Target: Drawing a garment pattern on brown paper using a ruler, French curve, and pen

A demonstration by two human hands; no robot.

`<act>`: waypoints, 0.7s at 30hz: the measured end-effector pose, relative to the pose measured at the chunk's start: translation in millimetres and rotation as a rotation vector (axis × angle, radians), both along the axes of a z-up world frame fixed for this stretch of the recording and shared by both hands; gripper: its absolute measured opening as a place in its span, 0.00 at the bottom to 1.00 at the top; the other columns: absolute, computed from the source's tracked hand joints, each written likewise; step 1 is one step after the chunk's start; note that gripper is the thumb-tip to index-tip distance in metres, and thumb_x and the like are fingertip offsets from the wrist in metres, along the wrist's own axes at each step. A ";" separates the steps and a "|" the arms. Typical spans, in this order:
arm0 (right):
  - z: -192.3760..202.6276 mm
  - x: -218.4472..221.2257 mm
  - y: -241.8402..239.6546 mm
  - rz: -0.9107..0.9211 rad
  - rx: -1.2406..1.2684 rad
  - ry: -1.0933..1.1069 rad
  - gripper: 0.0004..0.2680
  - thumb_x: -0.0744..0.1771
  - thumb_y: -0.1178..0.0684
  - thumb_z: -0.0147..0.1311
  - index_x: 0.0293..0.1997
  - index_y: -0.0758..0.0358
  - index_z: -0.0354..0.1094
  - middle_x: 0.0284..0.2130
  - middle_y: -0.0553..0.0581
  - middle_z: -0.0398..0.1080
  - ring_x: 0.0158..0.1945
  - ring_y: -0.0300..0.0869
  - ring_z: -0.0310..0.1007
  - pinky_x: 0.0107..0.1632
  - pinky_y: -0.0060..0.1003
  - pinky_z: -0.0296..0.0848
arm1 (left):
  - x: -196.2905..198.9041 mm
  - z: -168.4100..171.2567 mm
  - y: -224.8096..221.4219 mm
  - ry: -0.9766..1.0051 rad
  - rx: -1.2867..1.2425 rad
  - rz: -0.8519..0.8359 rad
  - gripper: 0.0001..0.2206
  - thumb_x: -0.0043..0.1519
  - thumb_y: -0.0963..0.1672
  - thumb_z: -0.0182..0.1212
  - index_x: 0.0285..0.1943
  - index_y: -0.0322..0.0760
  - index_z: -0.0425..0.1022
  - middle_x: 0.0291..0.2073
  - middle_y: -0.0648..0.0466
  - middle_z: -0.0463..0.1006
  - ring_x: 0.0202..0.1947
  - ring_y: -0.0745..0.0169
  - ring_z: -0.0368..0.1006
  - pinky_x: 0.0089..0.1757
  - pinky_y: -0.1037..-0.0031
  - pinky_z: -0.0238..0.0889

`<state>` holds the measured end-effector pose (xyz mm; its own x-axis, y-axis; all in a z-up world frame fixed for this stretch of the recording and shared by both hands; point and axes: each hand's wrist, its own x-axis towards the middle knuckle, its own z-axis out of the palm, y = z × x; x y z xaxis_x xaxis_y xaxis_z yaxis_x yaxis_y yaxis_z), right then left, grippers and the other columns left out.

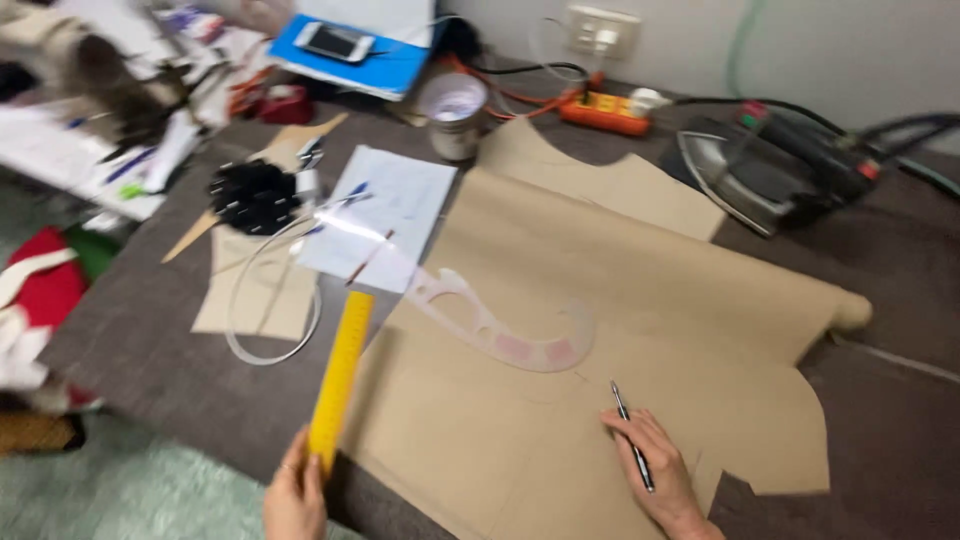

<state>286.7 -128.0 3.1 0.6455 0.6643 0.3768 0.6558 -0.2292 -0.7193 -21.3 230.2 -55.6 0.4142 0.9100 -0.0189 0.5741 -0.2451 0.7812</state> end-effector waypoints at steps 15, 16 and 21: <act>-13.7 -50.8 11.5 -0.582 -0.160 -0.004 0.12 0.67 0.57 0.43 0.57 0.58 0.63 0.56 0.54 0.68 0.59 0.43 0.67 0.69 0.55 0.49 | 76.7 14.4 130.0 0.287 0.148 -0.198 0.15 0.63 0.48 0.57 0.58 0.53 0.78 0.36 0.47 0.81 0.39 0.58 0.75 0.44 0.71 0.63; -13.2 -50.5 11.6 -0.569 -0.162 -0.023 0.12 0.67 0.58 0.44 0.57 0.59 0.64 0.56 0.54 0.68 0.59 0.43 0.67 0.69 0.54 0.49 | 76.5 12.2 130.2 0.285 0.166 -0.222 0.12 0.63 0.49 0.59 0.52 0.49 0.80 0.33 0.48 0.81 0.37 0.58 0.76 0.43 0.72 0.64; -12.9 -48.2 10.0 -0.559 -0.168 -0.045 0.12 0.67 0.59 0.44 0.55 0.59 0.65 0.56 0.54 0.68 0.61 0.43 0.66 0.69 0.52 0.51 | 86.7 37.2 122.4 0.418 0.129 -0.304 0.17 0.62 0.51 0.59 0.28 0.36 0.81 0.15 0.47 0.69 0.21 0.59 0.66 0.32 0.76 0.59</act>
<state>238.5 -118.1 -9.9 0.9009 0.2808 0.3310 0.4318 -0.6575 -0.6174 65.4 352.6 -18.4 0.6410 0.7557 -0.1342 0.7177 -0.5283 0.4536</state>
